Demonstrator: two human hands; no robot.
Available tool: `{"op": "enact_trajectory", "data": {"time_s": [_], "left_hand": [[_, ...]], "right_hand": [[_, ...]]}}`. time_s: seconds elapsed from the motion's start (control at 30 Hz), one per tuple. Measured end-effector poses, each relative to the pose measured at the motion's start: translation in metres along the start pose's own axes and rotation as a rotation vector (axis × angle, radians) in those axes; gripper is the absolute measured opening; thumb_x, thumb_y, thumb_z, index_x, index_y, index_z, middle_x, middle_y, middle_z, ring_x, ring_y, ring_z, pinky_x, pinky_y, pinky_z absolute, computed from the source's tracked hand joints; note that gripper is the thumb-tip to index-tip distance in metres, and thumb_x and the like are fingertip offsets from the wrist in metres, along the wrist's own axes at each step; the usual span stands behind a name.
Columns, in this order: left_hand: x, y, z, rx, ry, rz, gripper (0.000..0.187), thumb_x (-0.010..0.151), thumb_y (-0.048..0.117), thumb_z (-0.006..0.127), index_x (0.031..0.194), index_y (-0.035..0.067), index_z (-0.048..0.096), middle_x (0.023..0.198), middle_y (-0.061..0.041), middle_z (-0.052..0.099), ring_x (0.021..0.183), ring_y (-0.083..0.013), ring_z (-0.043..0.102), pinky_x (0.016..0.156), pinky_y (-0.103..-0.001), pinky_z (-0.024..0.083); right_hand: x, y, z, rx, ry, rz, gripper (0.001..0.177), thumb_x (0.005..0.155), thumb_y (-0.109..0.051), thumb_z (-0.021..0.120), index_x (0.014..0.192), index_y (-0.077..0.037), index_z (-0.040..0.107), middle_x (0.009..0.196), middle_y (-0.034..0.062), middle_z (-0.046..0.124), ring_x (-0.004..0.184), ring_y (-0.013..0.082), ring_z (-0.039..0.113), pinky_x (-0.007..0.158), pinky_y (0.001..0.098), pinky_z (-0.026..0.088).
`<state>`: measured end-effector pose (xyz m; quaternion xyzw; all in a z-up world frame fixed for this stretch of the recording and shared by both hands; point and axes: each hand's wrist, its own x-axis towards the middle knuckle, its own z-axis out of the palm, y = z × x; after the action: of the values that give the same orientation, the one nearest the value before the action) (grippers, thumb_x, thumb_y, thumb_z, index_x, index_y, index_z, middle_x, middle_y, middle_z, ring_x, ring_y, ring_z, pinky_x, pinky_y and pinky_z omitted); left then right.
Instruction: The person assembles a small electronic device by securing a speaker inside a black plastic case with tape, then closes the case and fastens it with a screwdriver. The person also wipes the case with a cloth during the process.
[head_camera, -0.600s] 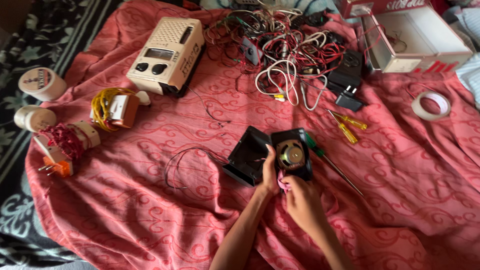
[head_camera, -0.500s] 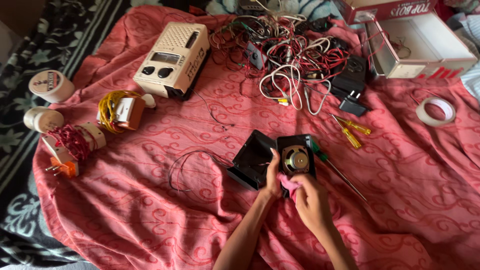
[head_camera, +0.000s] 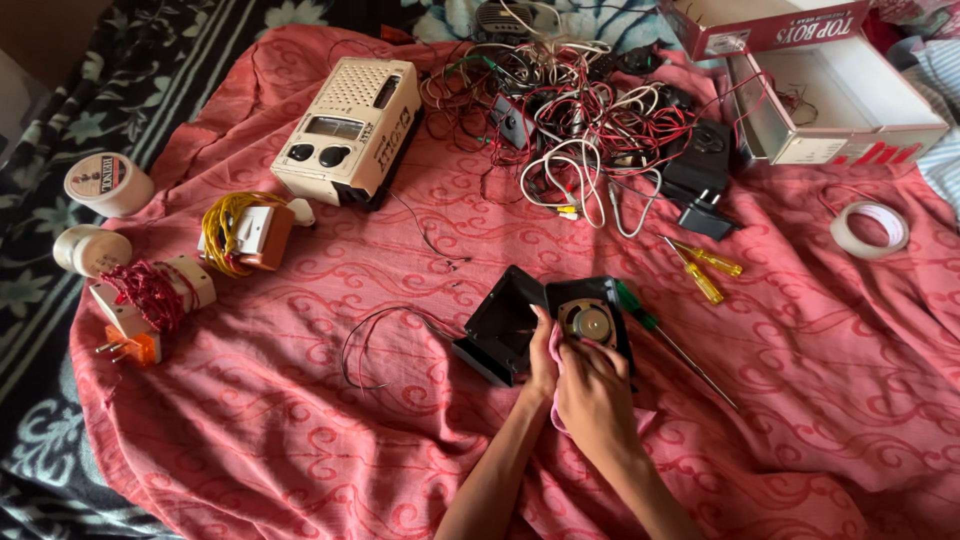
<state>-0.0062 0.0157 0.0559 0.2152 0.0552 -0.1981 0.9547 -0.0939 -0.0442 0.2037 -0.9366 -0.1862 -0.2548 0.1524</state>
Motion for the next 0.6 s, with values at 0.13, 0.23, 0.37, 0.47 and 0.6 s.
{"op": "enact_trajectory", "data": {"time_s": [0.13, 0.23, 0.37, 0.47, 0.6], "left_hand": [[-0.006, 0.003, 0.009, -0.019, -0.007, 0.002, 0.071, 0.099, 0.073, 0.044, 0.127, 0.011, 0.064, 0.109, -0.004, 0.069, 0.092, -0.0167, 0.066, 0.084, -0.034, 0.055], [-0.014, 0.009, 0.024, 0.001, 0.034, -0.059, 0.078, 0.095, 0.075, 0.04, 0.133, 0.011, 0.062, 0.116, -0.005, 0.071, 0.099, -0.0174, 0.068, 0.089, -0.035, 0.057], [-0.018, 0.014, 0.035, 0.063, 0.057, -0.052, 0.082, 0.094, 0.074, 0.038, 0.142, 0.01, 0.056, 0.131, -0.005, 0.069, 0.116, -0.0179, 0.068, 0.101, -0.035, 0.056], [-0.018, 0.014, 0.034, 0.138, 0.034, -0.064, 0.08, 0.098, 0.073, 0.04, 0.144, 0.009, 0.056, 0.132, -0.008, 0.067, 0.117, -0.0193, 0.065, 0.1, -0.036, 0.054], [-0.018, 0.011, 0.033, 0.08, 0.015, -0.139, 0.077, 0.1, 0.071, 0.04, 0.142, 0.009, 0.057, 0.129, -0.008, 0.067, 0.113, -0.0207, 0.066, 0.097, -0.039, 0.056]], "right_hand": [[0.007, 0.025, -0.022, 0.278, -0.002, 0.253, 0.034, 0.09, 0.0, 0.063, 0.123, -0.01, 0.067, 0.098, 0.0135, 0.074, 0.087, 0.0298, 0.072, 0.077, 0.0395, 0.055], [0.028, 0.054, -0.041, 0.475, 0.381, 0.365, 0.023, 0.094, 0.007, 0.059, 0.115, -0.002, 0.059, 0.103, 0.0131, 0.067, 0.09, 0.0275, 0.068, 0.081, 0.0367, 0.055], [0.069, 0.077, -0.043, 0.398, 0.264, 0.108, 0.018, 0.088, 0.007, 0.065, 0.104, -0.001, 0.068, 0.1, 0.0136, 0.071, 0.093, 0.0261, 0.068, 0.086, 0.0402, 0.054], [0.084, 0.07, -0.032, 0.321, -0.061, -0.125, 0.024, 0.083, 0.004, 0.065, 0.105, -0.002, 0.072, 0.099, 0.013, 0.073, 0.091, 0.028, 0.068, 0.084, 0.0422, 0.054], [0.087, 0.076, -0.04, 0.179, -0.191, -0.234, 0.021, 0.087, -0.001, 0.066, 0.105, -0.005, 0.075, 0.109, 0.0095, 0.075, 0.094, 0.0239, 0.067, 0.087, 0.0411, 0.053]]}}
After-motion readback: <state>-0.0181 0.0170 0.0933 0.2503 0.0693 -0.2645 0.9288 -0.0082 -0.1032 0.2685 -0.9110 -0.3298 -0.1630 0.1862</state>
